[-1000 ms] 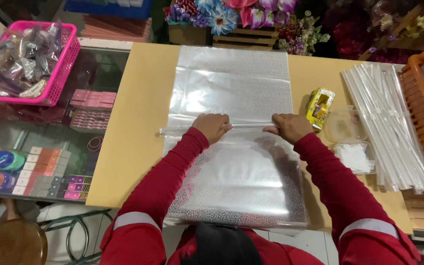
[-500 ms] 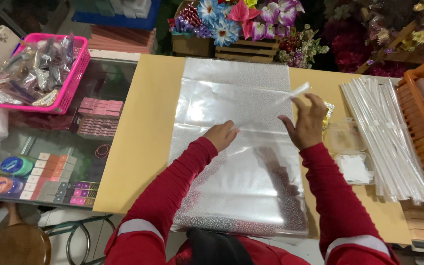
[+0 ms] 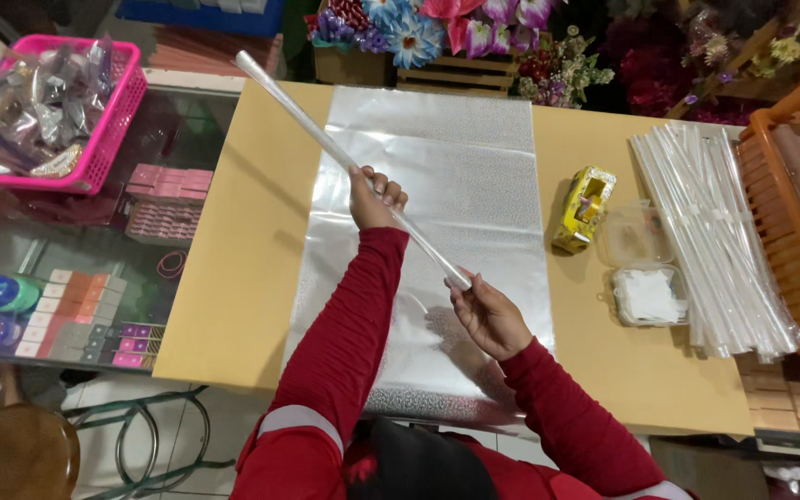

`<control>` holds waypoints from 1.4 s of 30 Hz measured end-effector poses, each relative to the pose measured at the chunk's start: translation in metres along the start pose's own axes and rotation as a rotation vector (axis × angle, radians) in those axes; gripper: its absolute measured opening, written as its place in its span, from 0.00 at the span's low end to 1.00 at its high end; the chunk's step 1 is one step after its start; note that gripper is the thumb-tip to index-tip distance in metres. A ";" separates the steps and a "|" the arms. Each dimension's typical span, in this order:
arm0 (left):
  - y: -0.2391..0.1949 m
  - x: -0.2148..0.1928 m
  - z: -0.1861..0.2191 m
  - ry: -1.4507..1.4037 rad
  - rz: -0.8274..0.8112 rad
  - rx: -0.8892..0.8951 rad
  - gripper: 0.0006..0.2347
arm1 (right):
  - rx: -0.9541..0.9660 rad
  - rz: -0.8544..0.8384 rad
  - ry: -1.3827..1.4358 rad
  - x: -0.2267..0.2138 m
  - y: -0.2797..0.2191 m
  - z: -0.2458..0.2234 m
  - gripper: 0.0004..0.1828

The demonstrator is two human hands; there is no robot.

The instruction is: The person wraps a clear plastic tube with bubble wrap on a table. They smooth the wrap, fold the edges, and secure the bundle with a rubber band. The person repeats this process with a second tube.

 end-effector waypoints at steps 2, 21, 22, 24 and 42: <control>0.002 -0.005 -0.002 -0.049 0.025 0.069 0.12 | -0.012 -0.031 0.002 -0.005 -0.002 0.001 0.29; 0.021 -0.014 0.025 -0.058 0.210 0.164 0.10 | -0.390 0.229 -0.241 0.031 -0.009 0.004 0.11; 0.016 -0.011 0.026 -0.051 0.194 0.203 0.11 | -0.326 0.262 -0.199 0.039 -0.017 0.003 0.11; 0.007 -0.009 0.027 -0.036 0.173 0.236 0.11 | -0.264 0.300 -0.149 0.047 -0.024 0.001 0.10; 0.008 -0.038 0.013 0.021 0.123 0.268 0.12 | 0.060 0.348 -0.318 0.043 -0.050 0.015 0.26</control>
Point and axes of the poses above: each hand's wrist, its own y-axis towards the middle knuckle, its own x-axis out of the palm, z = x × y, the point moved 3 cm from there along y, towards the middle knuckle, and after that the axes turned 11 degrees about z, right-handed, at the moved point
